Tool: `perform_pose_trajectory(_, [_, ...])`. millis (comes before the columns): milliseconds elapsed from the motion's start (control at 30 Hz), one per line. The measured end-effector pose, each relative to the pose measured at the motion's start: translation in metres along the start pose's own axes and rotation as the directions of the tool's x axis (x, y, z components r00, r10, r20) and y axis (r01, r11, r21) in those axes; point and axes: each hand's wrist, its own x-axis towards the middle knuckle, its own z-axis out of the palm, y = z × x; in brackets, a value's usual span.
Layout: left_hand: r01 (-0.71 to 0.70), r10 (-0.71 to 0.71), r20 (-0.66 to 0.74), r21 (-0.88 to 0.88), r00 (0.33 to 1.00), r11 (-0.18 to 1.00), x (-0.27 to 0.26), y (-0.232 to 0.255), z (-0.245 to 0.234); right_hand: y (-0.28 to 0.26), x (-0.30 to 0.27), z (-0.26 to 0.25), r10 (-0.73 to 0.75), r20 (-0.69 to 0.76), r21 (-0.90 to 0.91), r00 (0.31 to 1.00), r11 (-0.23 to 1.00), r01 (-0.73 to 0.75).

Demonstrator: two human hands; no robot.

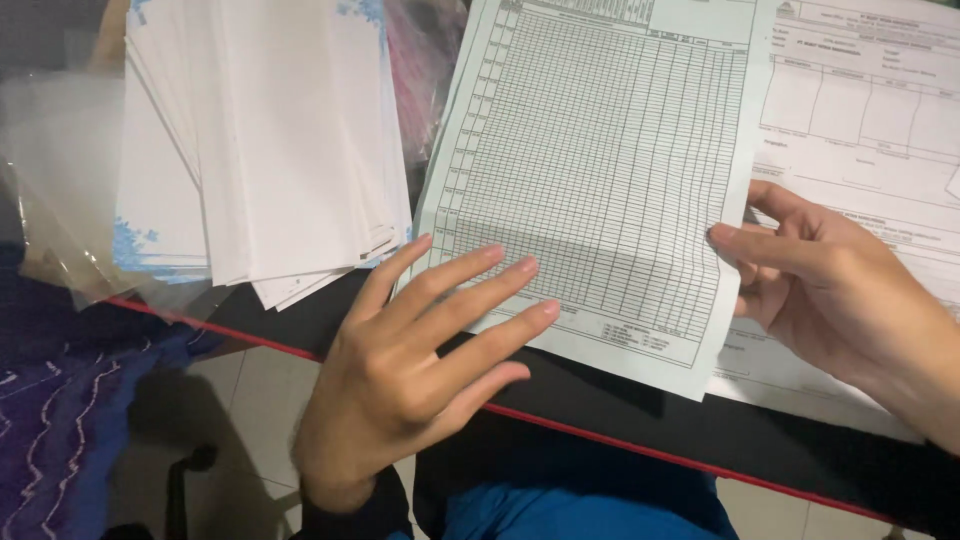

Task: Sorting and organizing printed documents and envelopes on a desk

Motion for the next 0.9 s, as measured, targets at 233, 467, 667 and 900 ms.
perform_pose_trajectory(233, [0.003, -0.002, -0.011, 0.037, 1.000, 0.999, -0.004, 0.001, 0.024, -0.008, 0.000, 0.009, -0.052, -0.016, -0.048, 0.999, 0.998, 0.051])
perform_pose_trajectory(467, [0.048, -0.048, -0.020, 0.019, 0.999, 0.999, -0.005, 0.001, 0.036, 0.001, 0.015, -0.010, -0.178, 0.012, -0.161, 0.984, 0.971, 0.177])
perform_pose_trajectory(667, [0.093, -0.092, -0.031, 0.042, 0.995, 0.995, -0.006, 0.000, 0.041, -0.014, 0.004, -0.002, -0.315, 0.034, -0.165, 0.948, 0.934, 0.316])
perform_pose_trajectory(900, [0.141, -0.140, -0.035, 0.028, 0.990, 0.990, -0.006, 0.001, 0.044, -0.022, -0.021, -0.002, -0.750, 0.245, -0.702, 0.614, 0.300, 0.646])
